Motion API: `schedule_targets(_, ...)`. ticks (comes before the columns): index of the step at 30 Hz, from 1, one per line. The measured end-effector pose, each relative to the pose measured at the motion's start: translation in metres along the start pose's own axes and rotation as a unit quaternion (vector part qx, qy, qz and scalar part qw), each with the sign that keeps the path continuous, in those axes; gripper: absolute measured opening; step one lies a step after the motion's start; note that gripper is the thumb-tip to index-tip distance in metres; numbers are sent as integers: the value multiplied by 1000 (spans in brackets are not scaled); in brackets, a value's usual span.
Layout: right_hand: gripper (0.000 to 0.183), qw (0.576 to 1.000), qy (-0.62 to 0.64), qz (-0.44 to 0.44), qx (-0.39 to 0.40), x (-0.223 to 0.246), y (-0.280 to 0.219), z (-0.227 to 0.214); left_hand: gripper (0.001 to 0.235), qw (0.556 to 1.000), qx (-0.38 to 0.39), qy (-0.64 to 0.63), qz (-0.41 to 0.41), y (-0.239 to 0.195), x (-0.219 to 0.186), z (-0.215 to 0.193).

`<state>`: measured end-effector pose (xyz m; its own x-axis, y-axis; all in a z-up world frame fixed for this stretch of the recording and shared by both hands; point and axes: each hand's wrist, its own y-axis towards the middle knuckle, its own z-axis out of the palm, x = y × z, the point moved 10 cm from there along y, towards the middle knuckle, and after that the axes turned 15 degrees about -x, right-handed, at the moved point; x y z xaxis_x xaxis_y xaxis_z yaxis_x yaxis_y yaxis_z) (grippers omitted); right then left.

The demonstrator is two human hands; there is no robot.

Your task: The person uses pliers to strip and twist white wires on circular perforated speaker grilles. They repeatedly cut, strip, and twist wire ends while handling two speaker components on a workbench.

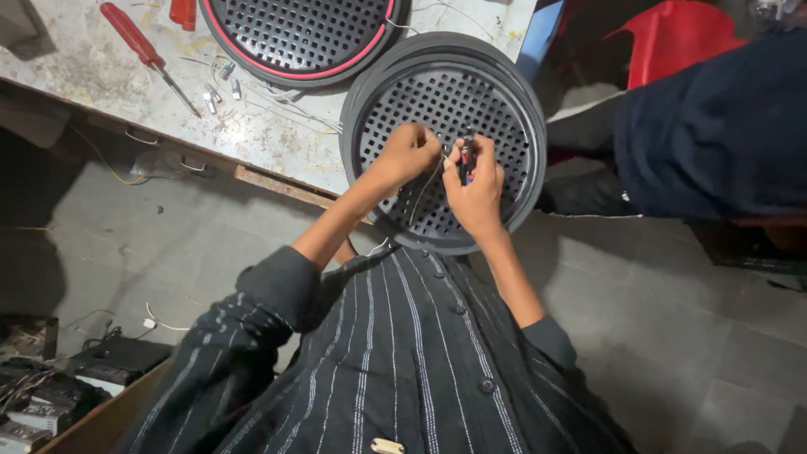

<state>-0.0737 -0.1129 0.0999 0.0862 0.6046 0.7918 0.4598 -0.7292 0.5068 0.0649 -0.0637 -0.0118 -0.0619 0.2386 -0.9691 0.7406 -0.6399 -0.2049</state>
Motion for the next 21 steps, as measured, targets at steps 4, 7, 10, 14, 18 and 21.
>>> schedule_targets(4,26,991,87,106,5,-24,-1,0,26,978,74,-175,-83,-21,16,13)
schedule_targets(7,28,976,117,179,43,-42,2,7,20,957,104,-235,-131,-34,18,17)
schedule_targets(10,28,974,110,189,60,-41,4,8,13,966,75,-232,-86,-39,5,7)
schedule_targets(14,23,980,-19,160,116,-26,-5,-1,12,971,-4,-230,-60,-43,-5,-6)
schedule_targets(18,22,936,-93,282,188,-34,-37,-1,11,969,-72,-232,-48,-50,-11,-19)
schedule_targets(21,26,931,-60,306,191,-33,-47,6,13,977,-117,-173,-49,-55,-11,-24)
